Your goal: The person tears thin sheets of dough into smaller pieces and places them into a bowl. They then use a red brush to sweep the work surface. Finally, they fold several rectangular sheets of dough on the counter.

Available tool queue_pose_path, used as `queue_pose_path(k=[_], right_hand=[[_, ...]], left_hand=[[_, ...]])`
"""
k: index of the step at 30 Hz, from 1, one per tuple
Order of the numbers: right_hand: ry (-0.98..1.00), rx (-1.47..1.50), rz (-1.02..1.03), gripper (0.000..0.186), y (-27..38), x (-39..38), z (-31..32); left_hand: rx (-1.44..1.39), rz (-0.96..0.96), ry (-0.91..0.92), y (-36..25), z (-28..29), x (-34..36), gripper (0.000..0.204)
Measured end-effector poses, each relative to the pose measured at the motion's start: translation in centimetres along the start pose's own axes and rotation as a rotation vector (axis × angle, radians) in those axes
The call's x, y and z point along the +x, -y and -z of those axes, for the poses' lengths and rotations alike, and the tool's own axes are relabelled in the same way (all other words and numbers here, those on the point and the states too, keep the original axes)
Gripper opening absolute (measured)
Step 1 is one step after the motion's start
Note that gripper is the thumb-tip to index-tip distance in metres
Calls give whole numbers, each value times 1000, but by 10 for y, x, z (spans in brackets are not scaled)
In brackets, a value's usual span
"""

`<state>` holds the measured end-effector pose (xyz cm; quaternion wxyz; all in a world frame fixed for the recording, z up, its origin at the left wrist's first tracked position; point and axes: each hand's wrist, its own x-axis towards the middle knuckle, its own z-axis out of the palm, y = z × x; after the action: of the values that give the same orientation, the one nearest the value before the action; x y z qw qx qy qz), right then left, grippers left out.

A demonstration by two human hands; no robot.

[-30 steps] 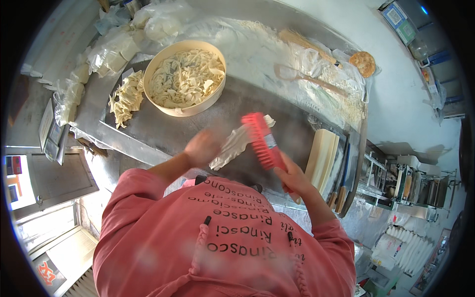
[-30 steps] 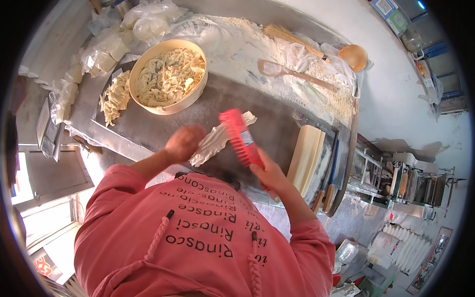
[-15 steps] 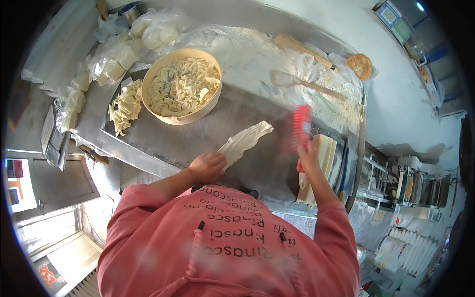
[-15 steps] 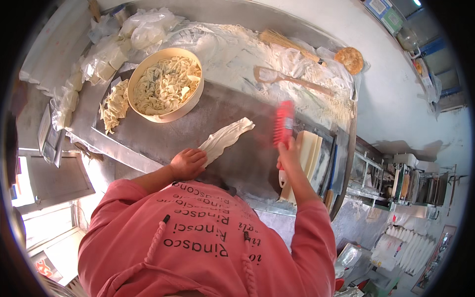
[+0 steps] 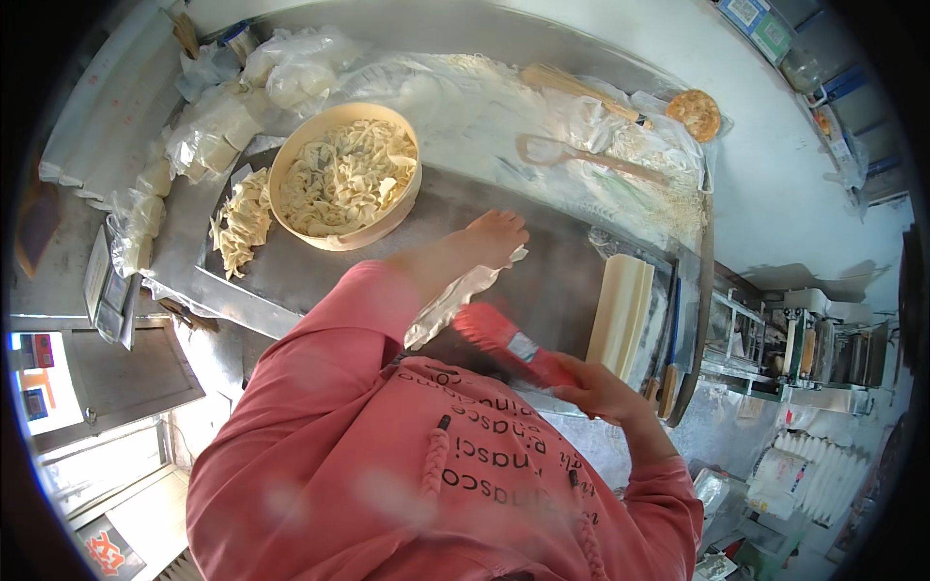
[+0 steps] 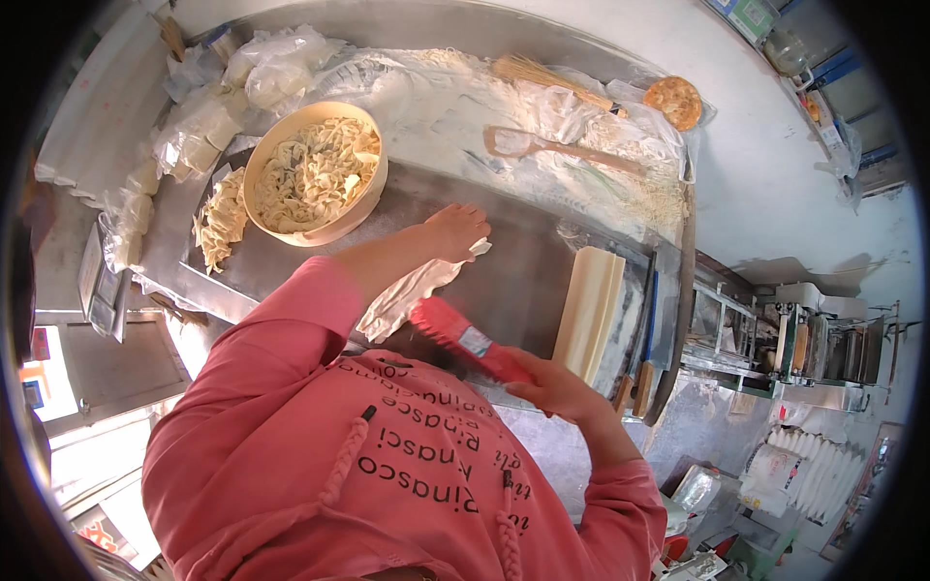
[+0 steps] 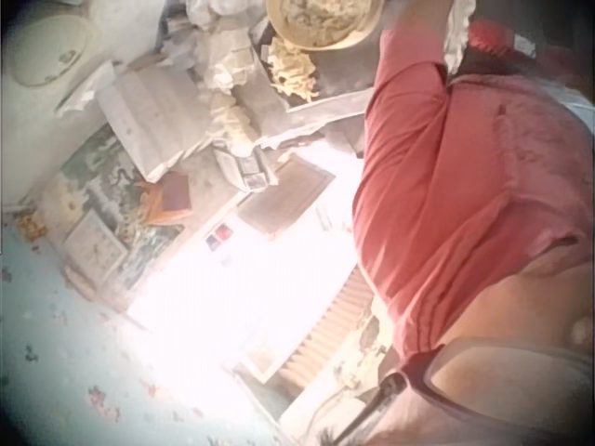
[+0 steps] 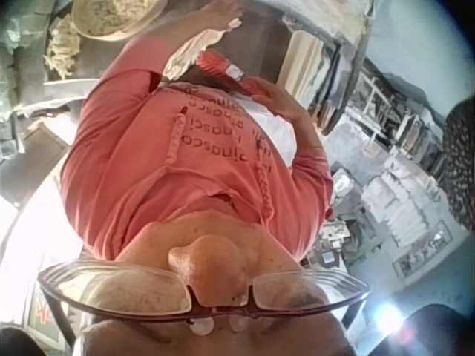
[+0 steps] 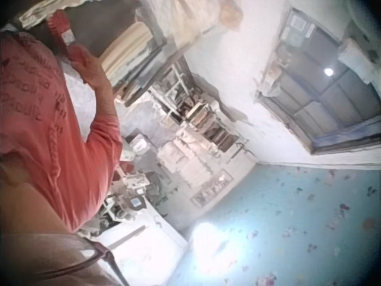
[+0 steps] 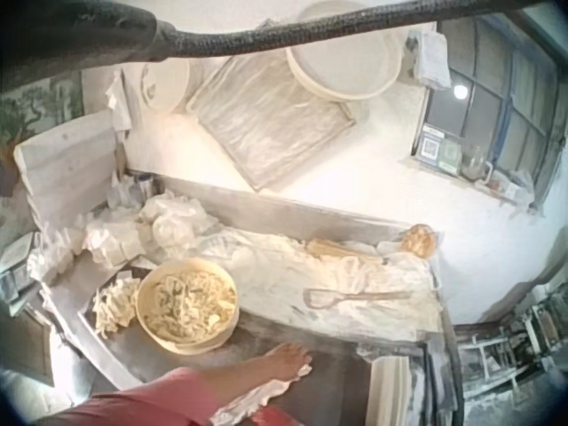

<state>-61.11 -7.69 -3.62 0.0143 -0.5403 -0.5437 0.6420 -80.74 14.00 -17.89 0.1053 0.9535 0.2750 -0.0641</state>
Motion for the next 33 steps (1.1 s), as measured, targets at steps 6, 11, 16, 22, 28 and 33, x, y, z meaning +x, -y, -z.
queue_pose_path(k=[6,11,16,22,28,33], right_hand=[[133,-105,419,55,4,91,-34],[230,-7,285,50,10,184,-63],[-68,454,76,44,-1,171,-10],[-760,616,93,32,-26,122,11],[-574,241,125,39,38,107,-33],[-118,451,-18,19,8,154,-3]], left_hand=[[-260,96,109,-2,35,5,35],[-909,409,-74,-19,147,-36,25],[-1357,406,-634,-21,150,-93,20],[-1748,899,-897,-34,8,-155,20],[-2060,1117,-806,-46,-87,-203,21],[-2123,1153,-894,-51,-78,-215,20]])
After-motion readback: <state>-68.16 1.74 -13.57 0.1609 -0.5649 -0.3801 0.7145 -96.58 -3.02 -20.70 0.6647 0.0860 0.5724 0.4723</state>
